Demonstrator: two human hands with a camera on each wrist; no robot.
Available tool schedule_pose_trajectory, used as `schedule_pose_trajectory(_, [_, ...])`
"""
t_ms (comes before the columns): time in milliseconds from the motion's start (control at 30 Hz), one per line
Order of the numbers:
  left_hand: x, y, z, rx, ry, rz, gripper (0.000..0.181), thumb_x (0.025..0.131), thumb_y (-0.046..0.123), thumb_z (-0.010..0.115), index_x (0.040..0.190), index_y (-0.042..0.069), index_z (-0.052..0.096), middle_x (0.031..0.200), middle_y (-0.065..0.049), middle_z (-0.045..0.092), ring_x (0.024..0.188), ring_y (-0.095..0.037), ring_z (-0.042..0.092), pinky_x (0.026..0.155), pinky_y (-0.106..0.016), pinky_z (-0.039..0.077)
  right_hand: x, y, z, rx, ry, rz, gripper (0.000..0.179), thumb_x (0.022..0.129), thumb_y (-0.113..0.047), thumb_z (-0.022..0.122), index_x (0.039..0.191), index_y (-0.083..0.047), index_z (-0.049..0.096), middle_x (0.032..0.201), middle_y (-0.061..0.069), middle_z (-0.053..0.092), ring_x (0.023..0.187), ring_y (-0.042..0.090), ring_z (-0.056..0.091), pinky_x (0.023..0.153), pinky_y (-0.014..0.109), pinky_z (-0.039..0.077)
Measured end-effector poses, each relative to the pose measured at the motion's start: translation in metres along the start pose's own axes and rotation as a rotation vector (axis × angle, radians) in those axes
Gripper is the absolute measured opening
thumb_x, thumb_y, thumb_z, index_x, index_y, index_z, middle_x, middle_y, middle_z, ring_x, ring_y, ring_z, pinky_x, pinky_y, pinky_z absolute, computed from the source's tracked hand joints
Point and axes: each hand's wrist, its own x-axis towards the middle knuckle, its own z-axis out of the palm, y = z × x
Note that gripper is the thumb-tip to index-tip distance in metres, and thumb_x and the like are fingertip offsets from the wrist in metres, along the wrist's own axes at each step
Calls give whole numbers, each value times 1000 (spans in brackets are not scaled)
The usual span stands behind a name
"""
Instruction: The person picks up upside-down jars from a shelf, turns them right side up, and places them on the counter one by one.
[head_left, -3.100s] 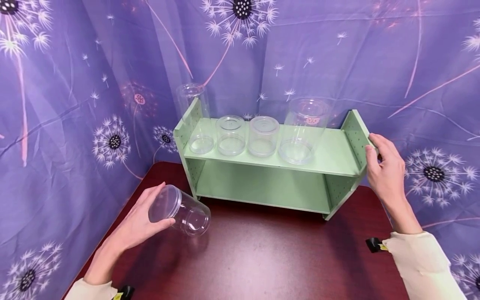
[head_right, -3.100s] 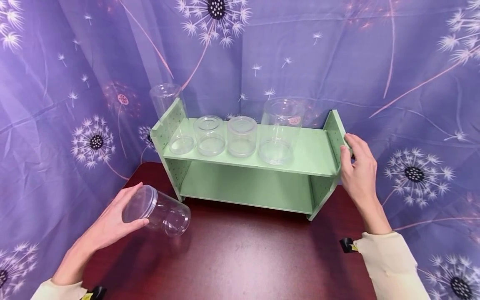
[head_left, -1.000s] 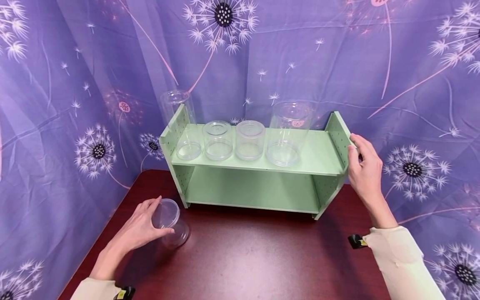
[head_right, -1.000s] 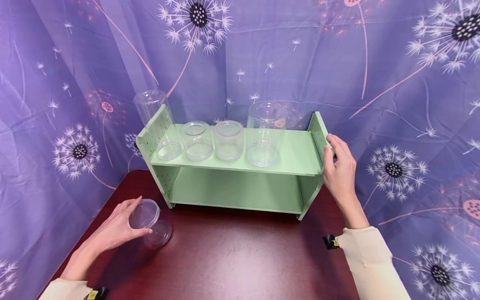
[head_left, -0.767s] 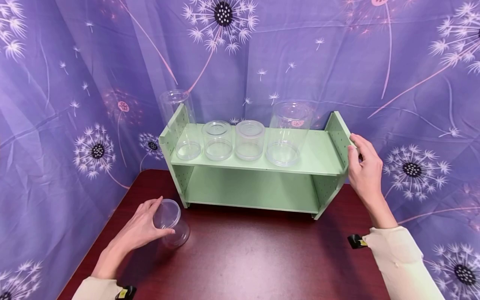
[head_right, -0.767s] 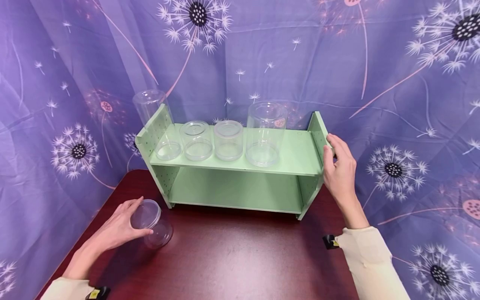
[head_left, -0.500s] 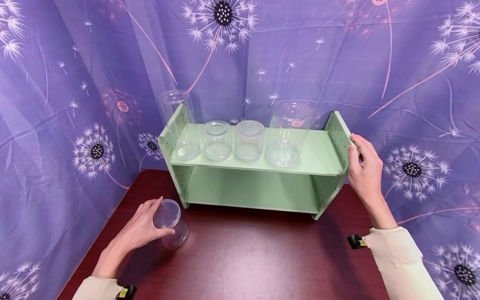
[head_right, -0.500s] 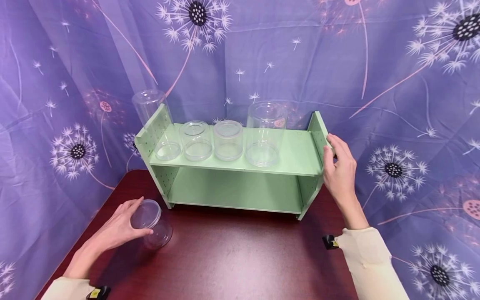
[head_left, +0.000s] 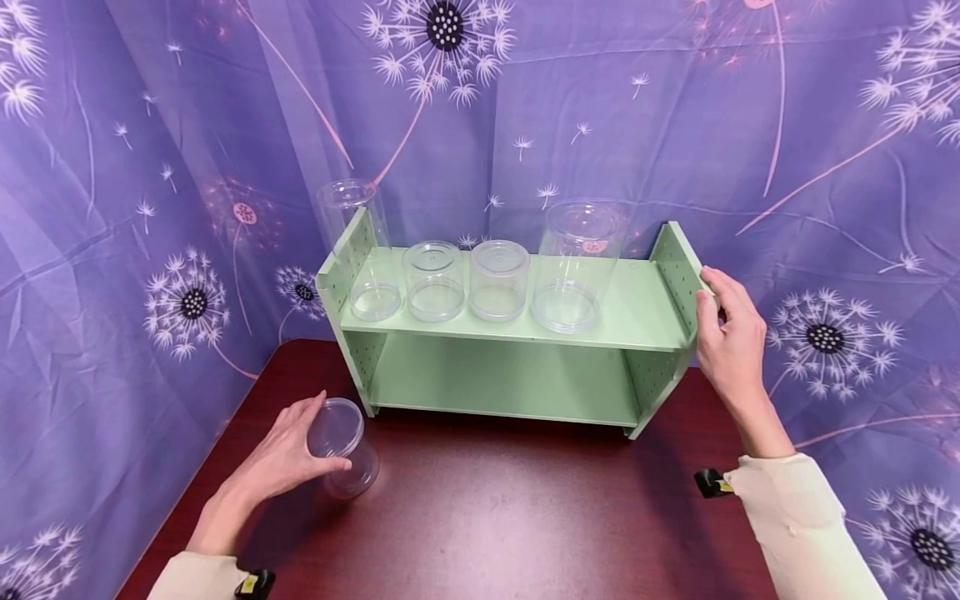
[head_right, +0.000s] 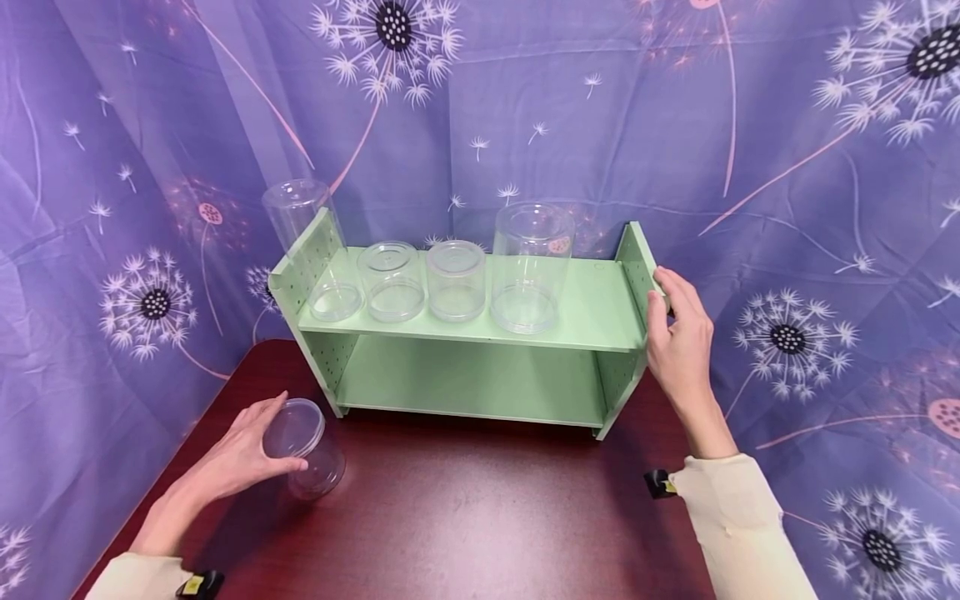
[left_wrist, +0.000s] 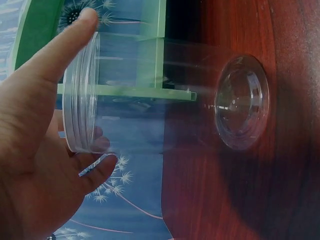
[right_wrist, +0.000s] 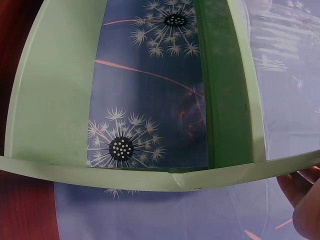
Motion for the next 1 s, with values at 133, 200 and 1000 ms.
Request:
schedule_pose_trajectory(133, [-2, 0, -4, -40, -38, -72, 116, 79, 55, 85, 159, -6, 26, 153, -34, 37, 141, -54, 31, 111, -70, 30, -1, 0, 0, 0, 5, -2, 30, 97, 6, 61, 126, 7, 70, 131, 22, 67, 119, 34, 62, 96, 9, 43])
schedule_pose_trajectory(200, [-3, 1, -7, -55, -47, -103, 113, 84, 57, 80, 161, -3, 24, 157, -32, 33, 144, -54, 27, 112, -71, 28, -1, -1, -1, -2, 8, -4, 30, 97, 6, 61, 126, 7, 70, 130, 22, 67, 119, 34, 62, 96, 9, 43])
schedule_pose_trajectory(1000, [39, 48, -108, -265, 318, 17, 78, 97, 19, 74, 160, 0, 32, 151, -25, 47, 128, -47, 53, 102, -26, 47, 0, -1, -1, -4, -7, -6, 31, 98, 4, 62, 128, 5, 70, 132, 20, 67, 120, 35, 62, 95, 9, 42])
